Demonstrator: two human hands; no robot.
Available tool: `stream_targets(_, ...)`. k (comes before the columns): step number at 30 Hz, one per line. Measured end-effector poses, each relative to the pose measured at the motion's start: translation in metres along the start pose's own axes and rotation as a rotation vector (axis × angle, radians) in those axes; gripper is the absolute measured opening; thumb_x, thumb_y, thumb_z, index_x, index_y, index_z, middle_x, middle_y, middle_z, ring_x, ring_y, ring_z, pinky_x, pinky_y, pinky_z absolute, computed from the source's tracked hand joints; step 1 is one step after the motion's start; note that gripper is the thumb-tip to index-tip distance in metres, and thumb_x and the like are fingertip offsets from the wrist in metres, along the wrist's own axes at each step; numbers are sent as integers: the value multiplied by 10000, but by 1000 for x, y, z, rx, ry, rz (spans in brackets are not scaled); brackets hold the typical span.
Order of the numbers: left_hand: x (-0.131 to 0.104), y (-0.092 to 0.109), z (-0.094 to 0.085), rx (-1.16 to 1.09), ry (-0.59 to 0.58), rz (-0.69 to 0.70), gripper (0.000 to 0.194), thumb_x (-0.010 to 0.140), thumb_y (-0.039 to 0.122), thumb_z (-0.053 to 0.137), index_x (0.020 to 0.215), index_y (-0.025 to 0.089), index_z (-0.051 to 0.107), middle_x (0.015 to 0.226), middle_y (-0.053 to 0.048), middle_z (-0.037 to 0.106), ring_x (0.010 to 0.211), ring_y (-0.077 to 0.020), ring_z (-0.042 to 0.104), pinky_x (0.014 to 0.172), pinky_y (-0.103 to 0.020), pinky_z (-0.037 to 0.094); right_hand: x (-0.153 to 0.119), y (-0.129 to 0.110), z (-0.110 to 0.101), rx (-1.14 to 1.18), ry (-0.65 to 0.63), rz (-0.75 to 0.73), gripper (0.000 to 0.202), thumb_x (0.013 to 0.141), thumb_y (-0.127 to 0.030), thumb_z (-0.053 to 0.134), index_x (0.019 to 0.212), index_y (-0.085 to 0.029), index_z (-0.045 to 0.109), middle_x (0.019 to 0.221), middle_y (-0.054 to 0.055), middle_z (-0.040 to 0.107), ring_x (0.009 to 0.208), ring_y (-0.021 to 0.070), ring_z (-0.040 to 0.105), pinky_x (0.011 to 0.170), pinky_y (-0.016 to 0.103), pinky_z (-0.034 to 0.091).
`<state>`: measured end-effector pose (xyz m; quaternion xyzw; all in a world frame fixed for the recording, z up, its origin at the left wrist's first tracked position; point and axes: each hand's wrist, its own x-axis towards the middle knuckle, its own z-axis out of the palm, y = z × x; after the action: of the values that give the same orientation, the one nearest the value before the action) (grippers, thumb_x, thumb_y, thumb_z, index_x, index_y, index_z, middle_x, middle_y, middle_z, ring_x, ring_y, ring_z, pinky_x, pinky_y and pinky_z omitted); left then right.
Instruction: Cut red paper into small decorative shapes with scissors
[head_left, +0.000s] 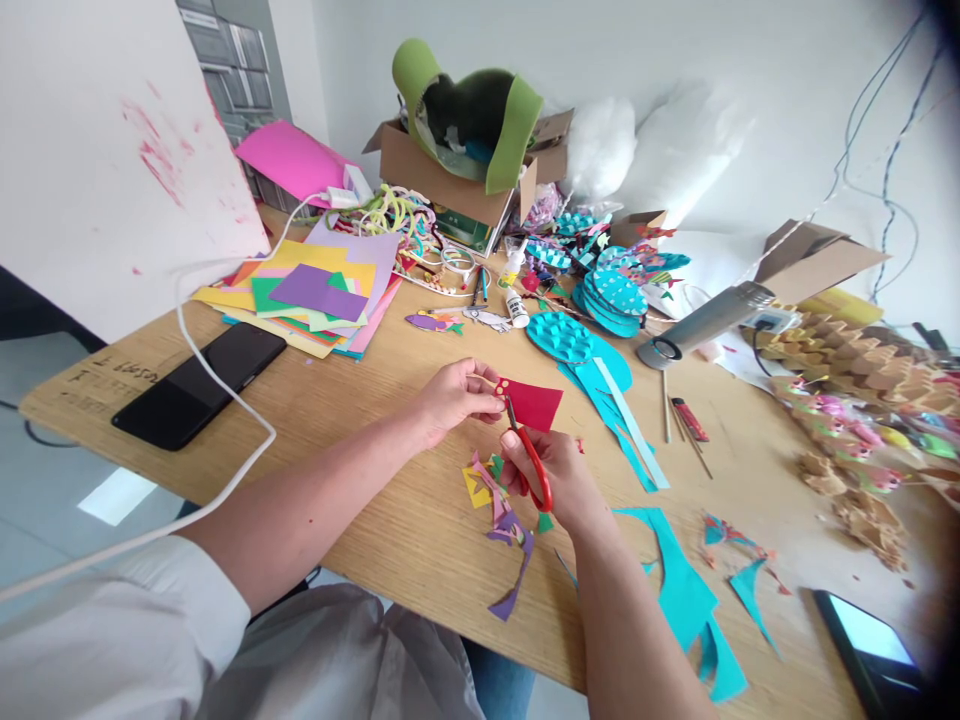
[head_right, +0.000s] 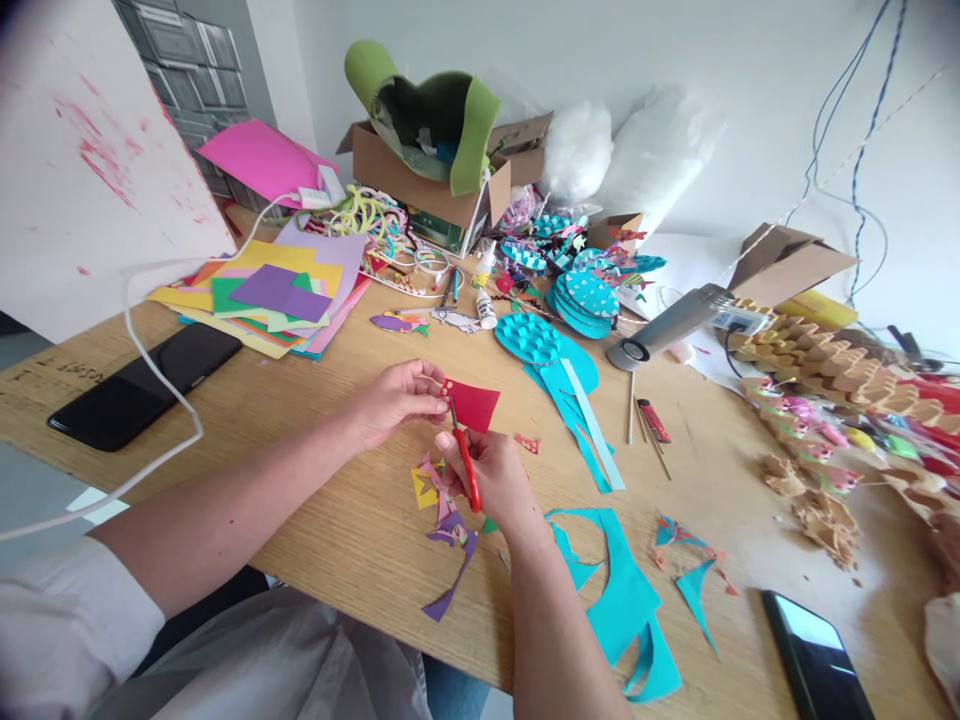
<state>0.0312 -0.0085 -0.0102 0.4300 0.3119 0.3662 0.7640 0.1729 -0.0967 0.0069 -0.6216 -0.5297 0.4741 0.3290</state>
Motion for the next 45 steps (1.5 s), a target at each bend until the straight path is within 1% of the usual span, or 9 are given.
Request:
stream_targets(8, 0, 2, -2, -43, 2, -8, 304, 641, 49, 691, 893, 117, 536, 661, 4, 636, 572, -102, 603, 644, -285, 484, 0, 4, -2, 2, -13, 23, 518, 691, -633, 686, 518, -160, 565, 446, 44, 603, 347, 121, 522, 343, 205, 375)
stream_targets(14, 2, -1, -2, -54, -15, -24, 349, 624, 41, 718, 914, 117, 539, 688, -3, 647, 587, -106, 612, 636, -277, 480, 2, 7, -2, 4, 9, 12, 506, 696, -638, 679, 576, -159, 569, 467, 41, 615, 354, 124, 534, 344, 201, 384)
stream_targets(20, 1, -1, 0, -86, -11, -24, 316, 652, 32, 693, 914, 115, 537, 689, 0, 649, 597, -103, 618, 650, -280, 489, 1, 7, -1, -13, -8, -17, 561, 728, -674, 622, 540, -147, 580, 456, 57, 607, 351, 118, 534, 351, 200, 389)
stream_targets(28, 1, 0, 0, -57, -16, -36, 330, 655, 10, 684, 924, 115, 523, 671, -2, 654, 570, -100, 613, 627, -268, 480, 2, 10, -3, -12, -29, -35, 561, 750, -678, 600, 588, -142, 583, 496, 64, 616, 387, 120, 551, 375, 204, 405)
stream_targets(33, 1, 2, 0, -53, -27, -55, 328, 656, -6, 674, 916, 117, 514, 651, 3, 649, 545, -96, 603, 619, -266, 477, 1, 10, -4, -34, -44, -22, 561, 761, -681, 584, 582, -149, 565, 505, 61, 610, 383, 118, 533, 371, 215, 404)
stream_targets(40, 1, 2, -2, -43, -34, -77, 335, 654, 2, 688, 911, 125, 512, 656, 5, 651, 554, -97, 606, 637, -274, 474, 0, 7, -4, -42, -33, -10, 527, 754, -660, 608, 757, -133, 610, 482, 33, 599, 373, 128, 530, 368, 217, 393)
stream_targets(42, 1, 3, -2, -42, -30, -82, 337, 655, 1, 687, 915, 124, 513, 655, 5, 650, 553, -99, 607, 637, -275, 472, 0, 8, -4, -46, -33, -17, 520, 765, -655, 601, 743, -135, 606, 483, 35, 601, 373, 125, 527, 371, 216, 390)
stream_targets(45, 1, 2, -1, -43, -30, -88, 348, 649, -2, 693, 922, 123, 517, 666, 4, 654, 555, -100, 610, 644, -278, 474, 1, 10, -5, -55, -33, -30, 526, 786, -658, 572, 661, -147, 579, 471, 43, 591, 371, 121, 519, 375, 218, 386)
